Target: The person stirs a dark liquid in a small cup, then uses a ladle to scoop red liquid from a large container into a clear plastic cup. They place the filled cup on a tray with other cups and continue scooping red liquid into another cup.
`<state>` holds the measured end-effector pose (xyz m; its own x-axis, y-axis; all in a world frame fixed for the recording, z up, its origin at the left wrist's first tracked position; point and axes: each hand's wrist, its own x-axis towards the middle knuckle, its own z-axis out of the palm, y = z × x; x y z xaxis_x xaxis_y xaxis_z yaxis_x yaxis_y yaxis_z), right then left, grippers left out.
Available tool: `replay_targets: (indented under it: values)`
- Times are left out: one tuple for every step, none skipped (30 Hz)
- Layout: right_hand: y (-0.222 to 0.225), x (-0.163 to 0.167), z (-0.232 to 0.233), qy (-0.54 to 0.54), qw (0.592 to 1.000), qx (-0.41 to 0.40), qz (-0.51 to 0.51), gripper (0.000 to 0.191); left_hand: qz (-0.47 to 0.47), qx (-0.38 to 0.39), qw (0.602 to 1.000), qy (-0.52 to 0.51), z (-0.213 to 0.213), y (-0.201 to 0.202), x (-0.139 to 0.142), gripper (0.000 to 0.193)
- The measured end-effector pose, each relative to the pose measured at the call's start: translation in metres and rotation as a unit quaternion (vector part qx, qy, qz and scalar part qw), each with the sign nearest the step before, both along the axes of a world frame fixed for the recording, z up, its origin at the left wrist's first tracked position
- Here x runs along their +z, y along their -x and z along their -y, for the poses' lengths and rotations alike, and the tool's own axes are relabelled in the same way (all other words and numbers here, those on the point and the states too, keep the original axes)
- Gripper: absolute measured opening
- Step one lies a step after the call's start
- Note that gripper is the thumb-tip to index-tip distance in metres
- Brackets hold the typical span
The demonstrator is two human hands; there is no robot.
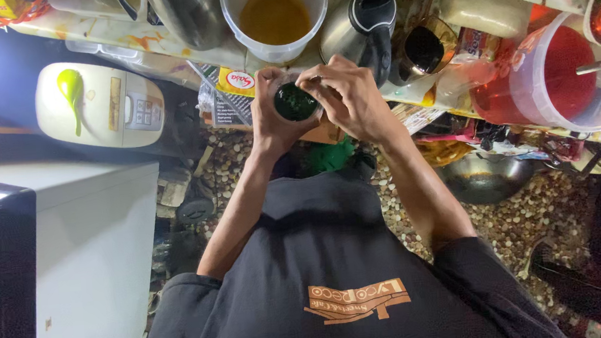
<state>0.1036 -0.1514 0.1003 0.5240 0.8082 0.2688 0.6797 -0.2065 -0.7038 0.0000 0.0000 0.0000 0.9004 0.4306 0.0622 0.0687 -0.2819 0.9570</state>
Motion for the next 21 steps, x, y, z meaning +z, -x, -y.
replay_targets:
  values:
    - [-0.001,-0.002,-0.001,0.011,1.000,-0.005,0.023,0.012,0.025,0.001,0.999,-0.032,0.000,0.000,0.004,0.088]
    - [-0.002,-0.003,-0.002,0.021,0.999,-0.010,0.046,0.011,0.051,0.002,0.997,-0.064,0.000,0.000,0.009,0.081]
    - [-0.002,-0.005,-0.002,0.032,0.997,-0.015,0.069,0.010,0.076,0.002,0.993,-0.096,0.000,0.000,0.012,0.074]
    - [-0.001,-0.006,-0.002,0.021,0.999,-0.011,0.046,0.011,0.067,0.005,0.996,-0.058,0.000,0.001,0.015,0.077]
    - [0.001,-0.007,-0.001,0.010,1.000,-0.008,0.023,0.011,0.059,0.008,0.998,-0.020,0.001,0.000,0.017,0.081]
    - [0.000,-0.007,-0.001,-0.001,1.000,-0.005,0.002,0.012,0.052,0.011,0.998,0.018,0.001,-0.002,0.018,0.086]
    - [-0.001,-0.006,-0.001,0.009,1.000,-0.005,0.022,0.011,0.059,0.008,0.998,0.017,0.001,-0.003,0.019,0.086]
    - [-0.002,-0.005,-0.001,0.018,0.999,-0.005,0.041,0.009,0.065,0.006,0.998,0.014,0.001,-0.003,0.019,0.086]
    - [-0.002,-0.004,-0.002,0.027,0.998,-0.005,0.059,0.008,0.070,0.004,0.997,0.011,0.001,-0.002,0.018,0.085]
    - [-0.001,-0.004,-0.003,0.007,0.999,-0.001,0.049,0.009,0.067,0.006,0.998,-0.007,0.000,-0.002,0.017,0.083]
    - [0.001,-0.003,-0.004,-0.012,0.999,0.003,0.040,0.010,0.066,0.007,0.997,-0.025,0.000,-0.002,0.016,0.080]
    - [0.001,-0.001,-0.004,-0.031,0.999,0.007,0.033,0.010,0.066,0.008,0.997,-0.042,0.001,-0.003,0.015,0.077]
    - [0.000,0.002,-0.002,-0.013,0.999,-0.002,0.036,0.010,0.070,0.007,0.995,-0.066,0.001,-0.005,0.014,0.077]
    - [0.000,0.004,-0.001,0.005,0.999,-0.010,0.038,0.010,0.074,0.006,0.993,-0.090,-0.001,-0.004,0.013,0.077]
    - [0.000,0.005,-0.001,0.022,0.999,-0.018,0.040,0.010,0.077,0.004,0.991,-0.113,-0.001,-0.004,0.013,0.077]
    - [0.001,0.005,-0.002,0.000,0.999,-0.011,0.043,0.010,0.073,0.003,0.994,-0.077,-0.001,-0.005,0.013,0.079]
    - [0.001,0.005,-0.004,-0.021,0.999,-0.003,0.046,0.011,0.069,0.002,0.997,-0.040,0.000,-0.007,0.012,0.081]
    - [0.000,0.005,-0.006,-0.043,0.998,0.005,0.048,0.011,0.065,0.000,0.998,-0.003,0.001,-0.009,0.012,0.083]
    - [0.000,0.005,-0.006,-0.020,0.999,-0.001,0.043,0.011,0.065,0.000,0.998,-0.011,0.000,-0.009,0.012,0.083]
    - [0.000,0.006,-0.006,0.004,0.999,-0.006,0.038,0.011,0.066,0.000,0.998,-0.020,-0.002,-0.007,0.012,0.083]
    - [-0.001,0.006,-0.005,0.028,0.999,-0.012,0.032,0.011,0.067,-0.001,0.997,-0.027,-0.003,-0.007,0.012,0.083]
